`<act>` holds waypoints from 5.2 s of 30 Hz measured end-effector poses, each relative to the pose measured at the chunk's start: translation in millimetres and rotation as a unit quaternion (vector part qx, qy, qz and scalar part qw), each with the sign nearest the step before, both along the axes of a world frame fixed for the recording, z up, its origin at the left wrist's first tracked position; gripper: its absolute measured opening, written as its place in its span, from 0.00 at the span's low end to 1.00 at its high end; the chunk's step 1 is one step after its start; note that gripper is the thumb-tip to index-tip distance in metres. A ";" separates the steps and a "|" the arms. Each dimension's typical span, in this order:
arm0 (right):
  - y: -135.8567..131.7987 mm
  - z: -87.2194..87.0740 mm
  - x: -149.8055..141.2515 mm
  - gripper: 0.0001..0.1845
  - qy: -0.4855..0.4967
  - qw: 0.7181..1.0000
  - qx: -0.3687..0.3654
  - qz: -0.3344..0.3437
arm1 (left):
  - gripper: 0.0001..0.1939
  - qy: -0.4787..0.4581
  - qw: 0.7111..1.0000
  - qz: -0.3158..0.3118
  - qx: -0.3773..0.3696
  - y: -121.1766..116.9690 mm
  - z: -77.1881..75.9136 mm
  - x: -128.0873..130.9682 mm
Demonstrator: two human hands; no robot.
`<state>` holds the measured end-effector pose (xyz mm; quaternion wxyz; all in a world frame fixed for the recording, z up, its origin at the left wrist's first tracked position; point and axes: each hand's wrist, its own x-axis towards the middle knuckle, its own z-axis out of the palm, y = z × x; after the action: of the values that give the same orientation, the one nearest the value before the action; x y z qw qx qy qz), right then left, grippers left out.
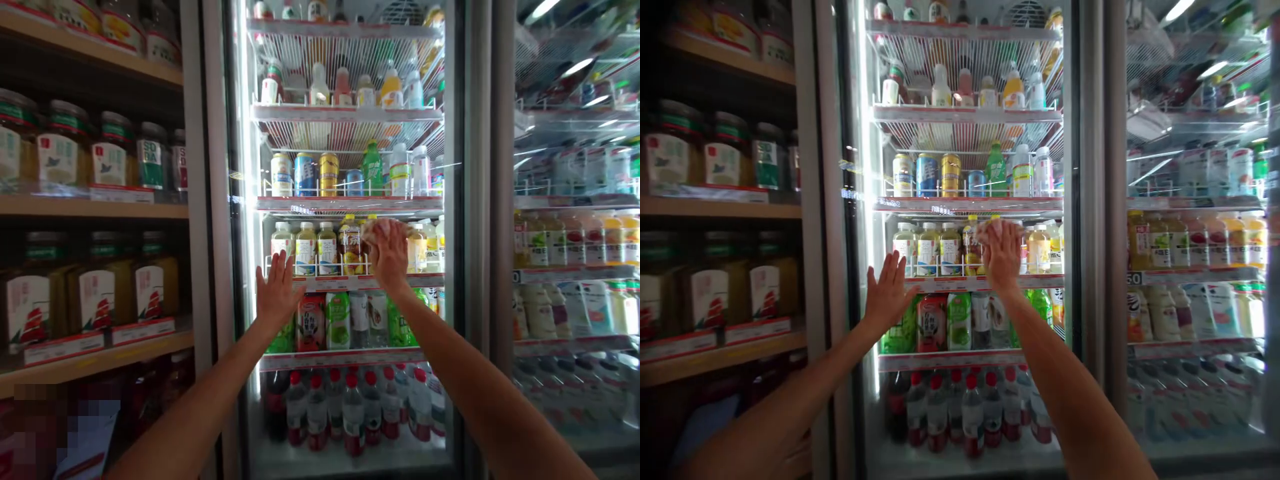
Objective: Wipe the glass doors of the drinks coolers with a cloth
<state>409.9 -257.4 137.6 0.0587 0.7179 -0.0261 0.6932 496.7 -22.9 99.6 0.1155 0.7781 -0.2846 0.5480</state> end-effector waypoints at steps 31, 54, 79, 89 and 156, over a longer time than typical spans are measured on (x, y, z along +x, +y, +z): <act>126.3 8.5 59.4 0.29 0.152 0.960 -0.230 0.054 | 0.28 0.000 0.996 0.066 0.064 102.6 -50.8 28.7; 172.0 -53.2 77.4 0.32 0.268 0.892 -0.336 0.138 | 0.29 0.060 0.995 0.066 0.034 148.6 -86.9 8.2; 38.5 -42.7 8.7 0.30 0.107 0.988 -0.105 0.030 | 0.31 0.052 0.993 -0.042 0.097 23.0 -77.5 -25.9; 9.8 -58.8 -11.5 0.31 0.132 0.987 -0.087 0.008 | 0.31 0.037 0.993 -0.063 0.091 -7.0 -78.7 -31.2; -68.2 -170.4 -65.7 0.36 0.148 0.986 -0.065 -0.028 | 0.29 0.012 0.982 -0.117 0.148 -78.5 -136.0 -68.2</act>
<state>344.2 -325.6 -32.8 0.1277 0.8062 0.0077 0.5776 428.4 -101.3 -36.4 0.0663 0.7544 -0.4504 0.4729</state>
